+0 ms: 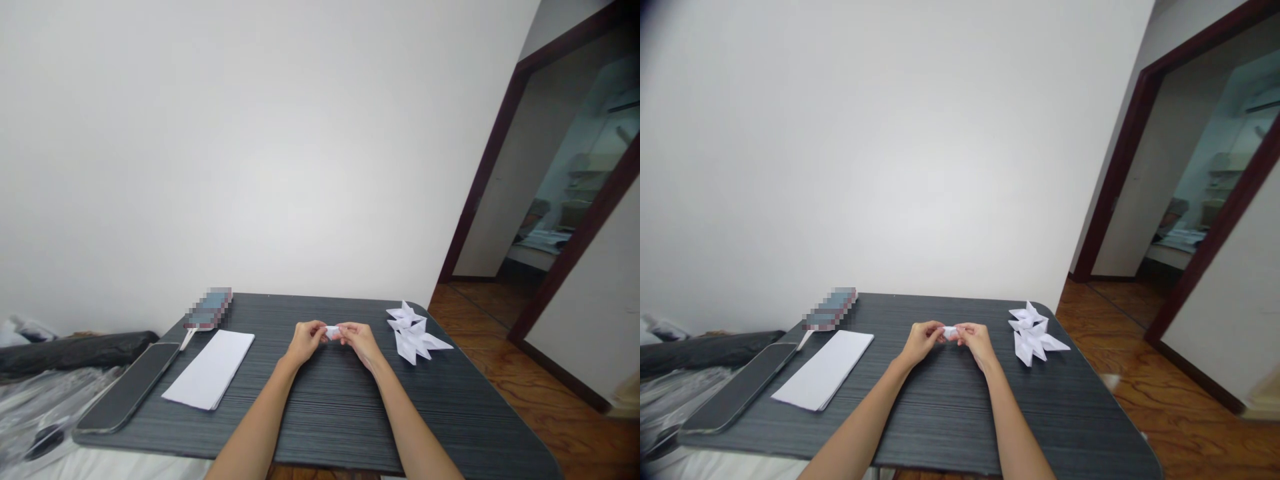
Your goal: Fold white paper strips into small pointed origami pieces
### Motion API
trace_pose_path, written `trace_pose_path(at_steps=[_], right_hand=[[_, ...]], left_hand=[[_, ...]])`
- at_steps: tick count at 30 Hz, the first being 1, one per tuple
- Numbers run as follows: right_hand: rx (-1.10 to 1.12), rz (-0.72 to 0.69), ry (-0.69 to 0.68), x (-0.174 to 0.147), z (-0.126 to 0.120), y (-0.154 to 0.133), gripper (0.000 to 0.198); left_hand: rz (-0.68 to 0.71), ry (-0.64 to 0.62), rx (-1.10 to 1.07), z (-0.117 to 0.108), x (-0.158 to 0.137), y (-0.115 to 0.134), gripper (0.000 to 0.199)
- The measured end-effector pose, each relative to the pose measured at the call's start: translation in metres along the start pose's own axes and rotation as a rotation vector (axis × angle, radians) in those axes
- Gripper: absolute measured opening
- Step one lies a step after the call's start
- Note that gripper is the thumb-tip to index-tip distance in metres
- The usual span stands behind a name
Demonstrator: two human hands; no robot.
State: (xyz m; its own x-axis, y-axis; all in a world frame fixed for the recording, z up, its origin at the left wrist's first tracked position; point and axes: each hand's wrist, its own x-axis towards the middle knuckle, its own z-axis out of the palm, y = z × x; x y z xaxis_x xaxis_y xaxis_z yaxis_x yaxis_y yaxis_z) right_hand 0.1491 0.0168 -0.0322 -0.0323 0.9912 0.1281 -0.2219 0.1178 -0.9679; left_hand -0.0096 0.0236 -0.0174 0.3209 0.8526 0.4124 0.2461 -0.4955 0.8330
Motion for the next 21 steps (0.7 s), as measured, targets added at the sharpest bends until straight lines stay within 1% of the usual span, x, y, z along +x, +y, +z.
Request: trace_pose_path(at_steps=[3,7,11,14,17,19,21], right_hand=[[-0.077,-0.043,0.003,0.000,0.003,-0.003,0.029],[-0.131,-0.088,-0.045,-0.003,0.008,-0.009,0.027],[-0.163,-0.112,-0.068,-0.004,0.009,-0.010,0.026],[-0.185,-0.118,-0.075,-0.003,0.007,-0.006,0.027],[-0.203,-0.120,-0.060,-0.001,0.006,-0.003,0.028],[-0.214,-0.122,-0.047,0.000,0.006,-0.002,0.028],[-0.225,-0.119,-0.038,0.001,0.005,-0.002,0.028]], left_hand=[[0.037,-0.037,0.106,0.000,-0.001,0.006,0.026],[0.140,-0.033,0.277,-0.001,-0.002,0.011,0.030],[0.203,-0.072,0.353,0.000,-0.003,0.012,0.031],[0.219,-0.098,0.367,0.000,-0.003,0.011,0.029],[0.214,-0.093,0.341,0.001,-0.002,0.010,0.029],[0.170,-0.102,0.280,0.002,-0.003,0.009,0.030],[0.098,-0.130,0.181,0.003,-0.003,0.006,0.032]])
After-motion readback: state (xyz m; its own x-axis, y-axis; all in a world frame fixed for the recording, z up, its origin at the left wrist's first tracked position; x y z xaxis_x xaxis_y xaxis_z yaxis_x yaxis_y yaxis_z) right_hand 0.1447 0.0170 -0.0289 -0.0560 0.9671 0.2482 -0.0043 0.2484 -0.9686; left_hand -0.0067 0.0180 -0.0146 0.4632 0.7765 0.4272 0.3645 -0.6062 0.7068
